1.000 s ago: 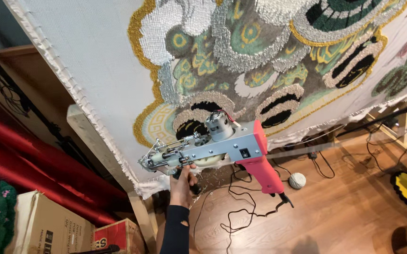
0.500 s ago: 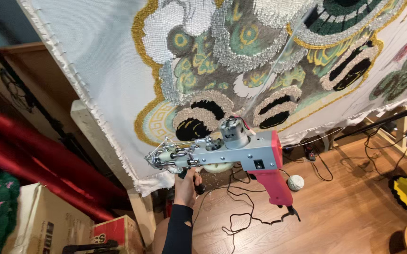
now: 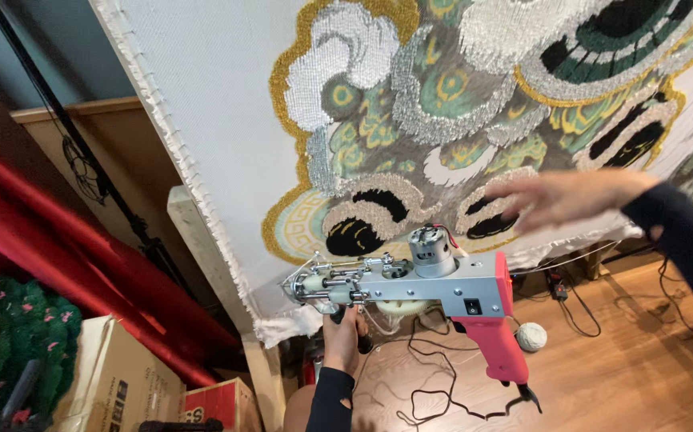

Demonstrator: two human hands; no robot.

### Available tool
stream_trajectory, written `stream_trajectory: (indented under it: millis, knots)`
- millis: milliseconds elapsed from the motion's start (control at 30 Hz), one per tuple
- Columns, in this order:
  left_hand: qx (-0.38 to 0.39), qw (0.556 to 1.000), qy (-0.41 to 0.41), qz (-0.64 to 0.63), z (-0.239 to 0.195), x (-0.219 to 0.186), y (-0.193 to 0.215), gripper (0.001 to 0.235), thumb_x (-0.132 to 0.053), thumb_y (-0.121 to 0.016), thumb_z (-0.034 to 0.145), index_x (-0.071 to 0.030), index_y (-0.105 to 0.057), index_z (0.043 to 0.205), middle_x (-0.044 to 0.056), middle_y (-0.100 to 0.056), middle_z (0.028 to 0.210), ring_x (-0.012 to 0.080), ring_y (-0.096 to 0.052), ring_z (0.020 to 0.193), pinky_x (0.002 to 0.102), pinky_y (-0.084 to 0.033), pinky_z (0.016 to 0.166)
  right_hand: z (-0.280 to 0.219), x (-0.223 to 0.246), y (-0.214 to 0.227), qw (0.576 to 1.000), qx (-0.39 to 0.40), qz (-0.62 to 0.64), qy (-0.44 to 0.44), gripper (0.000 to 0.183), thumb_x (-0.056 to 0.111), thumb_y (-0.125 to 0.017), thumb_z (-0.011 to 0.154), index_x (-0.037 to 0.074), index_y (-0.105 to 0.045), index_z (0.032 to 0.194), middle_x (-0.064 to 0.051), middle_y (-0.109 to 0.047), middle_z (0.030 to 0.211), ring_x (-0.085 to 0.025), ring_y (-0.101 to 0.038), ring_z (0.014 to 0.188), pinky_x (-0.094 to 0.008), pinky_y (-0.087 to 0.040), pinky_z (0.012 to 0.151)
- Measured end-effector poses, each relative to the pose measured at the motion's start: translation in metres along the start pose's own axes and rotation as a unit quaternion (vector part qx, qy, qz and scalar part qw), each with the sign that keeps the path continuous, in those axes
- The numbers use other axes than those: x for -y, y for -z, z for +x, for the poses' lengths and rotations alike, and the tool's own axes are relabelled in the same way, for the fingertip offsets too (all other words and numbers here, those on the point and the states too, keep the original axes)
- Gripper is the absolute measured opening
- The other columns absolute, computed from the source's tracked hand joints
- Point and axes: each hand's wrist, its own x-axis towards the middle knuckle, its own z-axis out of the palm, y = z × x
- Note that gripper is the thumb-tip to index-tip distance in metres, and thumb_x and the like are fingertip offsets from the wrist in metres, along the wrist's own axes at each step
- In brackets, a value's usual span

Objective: The person uses a pink and silver tufting gun to apply yarn into a stretched canvas, following a pre-drawn design of a stylized face. They guide the tool along the outlines and fill areas with white yarn, occasionally pausing to adjust the yarn feed.

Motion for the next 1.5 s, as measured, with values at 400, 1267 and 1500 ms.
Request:
stream_trajectory:
  millis: [400, 1267, 1500]
  knots:
    - [-0.031, 0.997, -0.062, 0.017, 0.003, -0.011, -0.044, 0.016, -0.018, -0.071, 0.096, -0.004, -0.062, 0.095, -0.002, -0.053, 0.063, 0.0089, -0.043, 0.051, 0.028, -0.031, 0.046, 0.044, -0.077, -0.136, 0.839, 0.092, 0.512, 0.162, 0.067, 0.039, -0.076, 0.083, 0.004, -0.054, 0.136, -0.014, -0.070, 0.113, -0.027, -0.071, 0.101, -0.045, -0.060, 0.091]
    - [0.003, 0.959, -0.065, 0.276, 0.003, -0.059, -0.102, 0.045, -0.039, -0.076, 0.087, 0.004, -0.071, 0.099, 0.004, -0.083, 0.094, 0.0140, -0.060, 0.048, 0.031, -0.050, 0.048, 0.084, -0.104, -0.199, 0.731, -0.188, 0.652, 0.064, 0.051, 0.045, -0.072, 0.080, 0.005, -0.064, 0.112, -0.008, -0.064, 0.081, -0.020, -0.064, 0.062, -0.036, -0.054, 0.054]
    - [0.031, 0.909, -0.074, 0.409, 0.023, -0.094, -0.114, 0.043, -0.051, -0.076, 0.083, -0.012, -0.072, 0.102, 0.011, -0.073, 0.066, 0.0178, -0.065, 0.049, 0.035, -0.052, 0.055, 0.068, -0.069, -0.206, 0.711, -0.249, 0.651, 0.093, 0.029, 0.028, -0.073, 0.087, 0.006, -0.061, 0.101, -0.010, -0.061, 0.074, -0.021, -0.060, 0.054, -0.038, -0.050, 0.046]
